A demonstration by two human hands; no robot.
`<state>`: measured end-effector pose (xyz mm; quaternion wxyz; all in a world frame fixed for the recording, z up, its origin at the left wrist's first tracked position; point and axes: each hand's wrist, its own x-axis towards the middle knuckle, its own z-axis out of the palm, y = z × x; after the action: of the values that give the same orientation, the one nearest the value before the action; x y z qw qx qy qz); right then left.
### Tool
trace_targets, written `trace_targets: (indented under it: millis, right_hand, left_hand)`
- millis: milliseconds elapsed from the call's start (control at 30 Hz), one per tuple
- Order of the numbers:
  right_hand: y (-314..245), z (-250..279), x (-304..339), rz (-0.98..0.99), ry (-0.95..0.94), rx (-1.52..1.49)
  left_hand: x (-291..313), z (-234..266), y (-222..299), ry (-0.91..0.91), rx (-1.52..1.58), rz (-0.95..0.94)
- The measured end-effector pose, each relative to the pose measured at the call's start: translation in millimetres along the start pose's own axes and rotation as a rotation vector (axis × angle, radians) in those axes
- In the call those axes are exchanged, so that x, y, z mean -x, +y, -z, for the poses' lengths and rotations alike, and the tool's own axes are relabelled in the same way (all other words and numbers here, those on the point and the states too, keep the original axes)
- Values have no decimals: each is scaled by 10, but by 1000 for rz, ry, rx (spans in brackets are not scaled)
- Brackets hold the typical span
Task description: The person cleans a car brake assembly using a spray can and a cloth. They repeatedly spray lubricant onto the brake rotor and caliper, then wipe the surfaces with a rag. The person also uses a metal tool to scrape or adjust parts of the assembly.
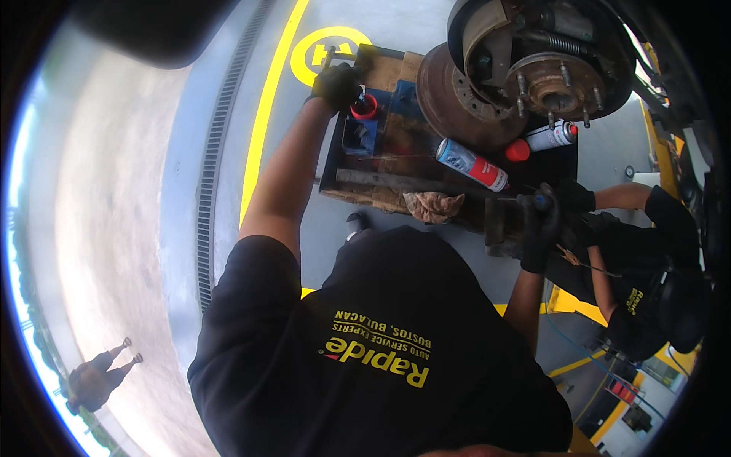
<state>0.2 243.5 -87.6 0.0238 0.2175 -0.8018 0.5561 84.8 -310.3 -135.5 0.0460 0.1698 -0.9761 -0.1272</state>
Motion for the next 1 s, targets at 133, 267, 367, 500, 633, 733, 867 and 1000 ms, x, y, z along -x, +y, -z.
trace_targets:
  millis: [133,267,367,500,633,733,867,1000]
  right_hand:
    - [-70,-120,35,11,-2,19]
    - [-186,-272,78,125,-23,152]
    - [-311,-391,110,184,-41,160]
    - [-450,-540,144,193,-41,144]
    - [-495,-698,171,141,-66,130]
    - [-507,-834,183,77,-89,15]
    - [-577,-1018,159,-26,-55,-67]
    - [-706,-1206,4,100,-3,84]
  left_hand:
    - [-279,-235,-155,-96,-8,-79]
    - [-379,-353,-208,-153,-81,-22]
    - [-375,-330,-243,-157,-109,-97]
    - [-339,-281,-306,-124,-88,-147]
    - [-354,-297,-378,-136,-174,-308]
    - [-410,-314,-454,-97,-209,-418]
    - [-342,-269,-601,29,-186,-508]
    - [81,-167,-707,32,557,-155]
